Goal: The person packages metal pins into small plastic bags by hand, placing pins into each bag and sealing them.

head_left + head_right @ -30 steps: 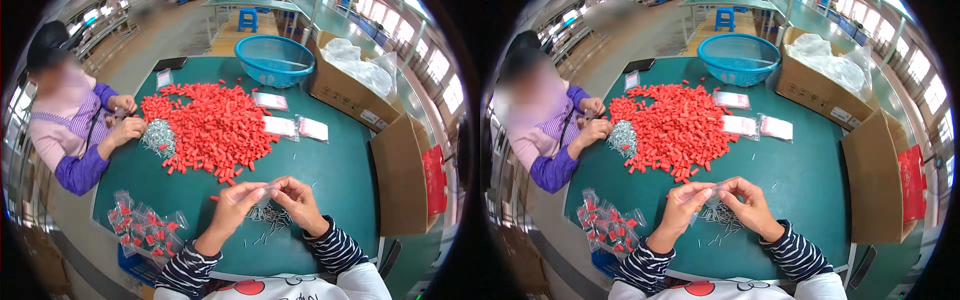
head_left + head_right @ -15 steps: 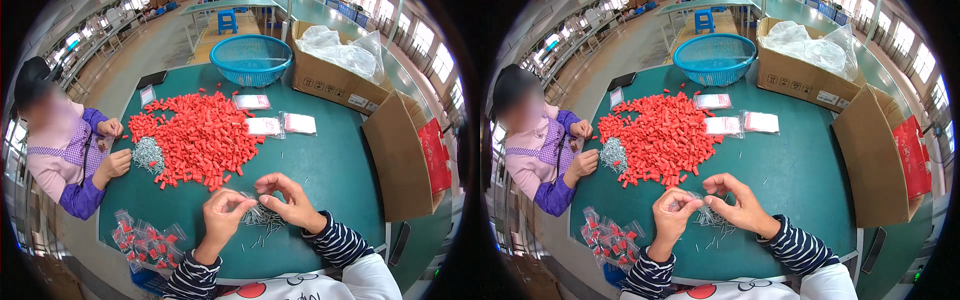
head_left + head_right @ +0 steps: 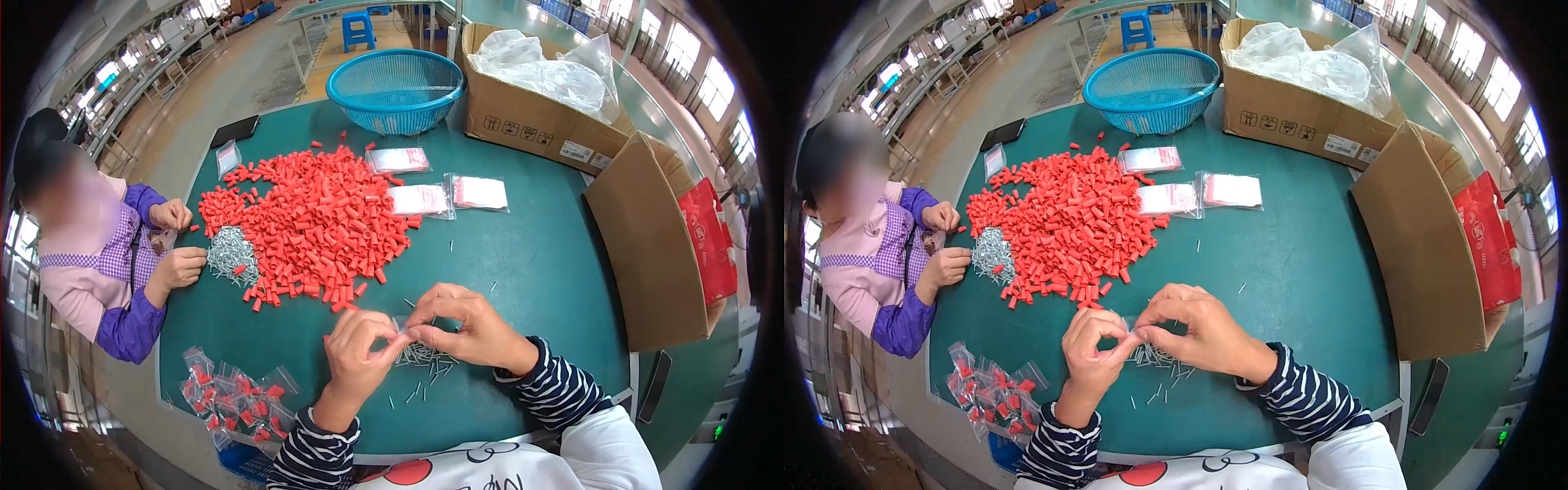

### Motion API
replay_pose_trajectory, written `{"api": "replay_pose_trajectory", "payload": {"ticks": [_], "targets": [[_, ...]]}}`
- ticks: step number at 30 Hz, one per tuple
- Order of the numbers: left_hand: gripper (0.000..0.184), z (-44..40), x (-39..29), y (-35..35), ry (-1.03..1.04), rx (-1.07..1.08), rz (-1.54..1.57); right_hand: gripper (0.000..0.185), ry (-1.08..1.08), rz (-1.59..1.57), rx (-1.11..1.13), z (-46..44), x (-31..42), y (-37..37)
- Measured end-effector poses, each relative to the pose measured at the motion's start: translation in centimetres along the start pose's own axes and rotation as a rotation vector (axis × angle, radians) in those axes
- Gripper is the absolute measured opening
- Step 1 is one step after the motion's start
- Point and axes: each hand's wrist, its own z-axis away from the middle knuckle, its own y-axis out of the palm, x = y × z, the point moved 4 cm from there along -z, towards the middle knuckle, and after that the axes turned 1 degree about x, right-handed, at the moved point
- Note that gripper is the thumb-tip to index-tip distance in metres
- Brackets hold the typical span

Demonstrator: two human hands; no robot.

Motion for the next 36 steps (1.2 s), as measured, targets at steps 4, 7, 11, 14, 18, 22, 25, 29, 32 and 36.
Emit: {"api": "replay_pose_trajectory", "payload": {"ticks": [4, 7, 11, 14, 18, 22, 25, 29, 32, 36], "targets": [[0.033, 0.1, 0.0, 0.3, -0.013, 0.039, 0.012, 0.009, -0.045, 0.1, -0.002, 0.2, -0.4, 0.1], [0.027, -0.1, -0.1, 0.5, -0.202, 0.076, 0.135, 0.009, -0.103, 0.22, -0.069, 0.1, 0.1, -0.1], [0.013, 0.0, 0.3, 0.5, -0.358, 0.163, 0.144, 0.01, -0.166, 0.368, -0.123, 0.1, 0.4, -0.3], [0.005, 0.9, 1.5, 0.7, -0.51, 0.12, 0.314, 0.012, -0.224, 0.401, -0.125, 0.1, 0.7, 0.1], [0.003, 1.8, 2.8, 1.0, -0.702, 0.038, 0.555, 0.013, -0.22, 0.439, -0.123, 0.2, 0.7, 0.6], [0.003, 2.2, 3.4, 1.1, -0.763, -0.053, 0.657, 0.016, -0.198, 0.408, -0.15, 0.4, 0.5, 1.1], [0.004, 1.7, 2.5, 0.7, -0.719, -0.047, 0.56, 0.018, -0.222, 0.409, -0.182, 0.5, 0.5, 1.3], [0.004, 1.4, 2.0, 0.5, -0.607, 0.013, 0.324, 0.021, -0.307, 0.486, -0.164, 0.5, 0.8, 1.4], [0.006, 1.1, 1.3, 0.4, -0.51, 0.014, 0.233, 0.028, -0.34, 0.559, -0.063, 0.5, 1.1, 1.6], [0.008, 0.7, 0.5, 0.4, -0.314, 0.028, 0.128, 0.032, -0.223, 0.613, -0.062, 0.7, 0.9, 1.8]]}}
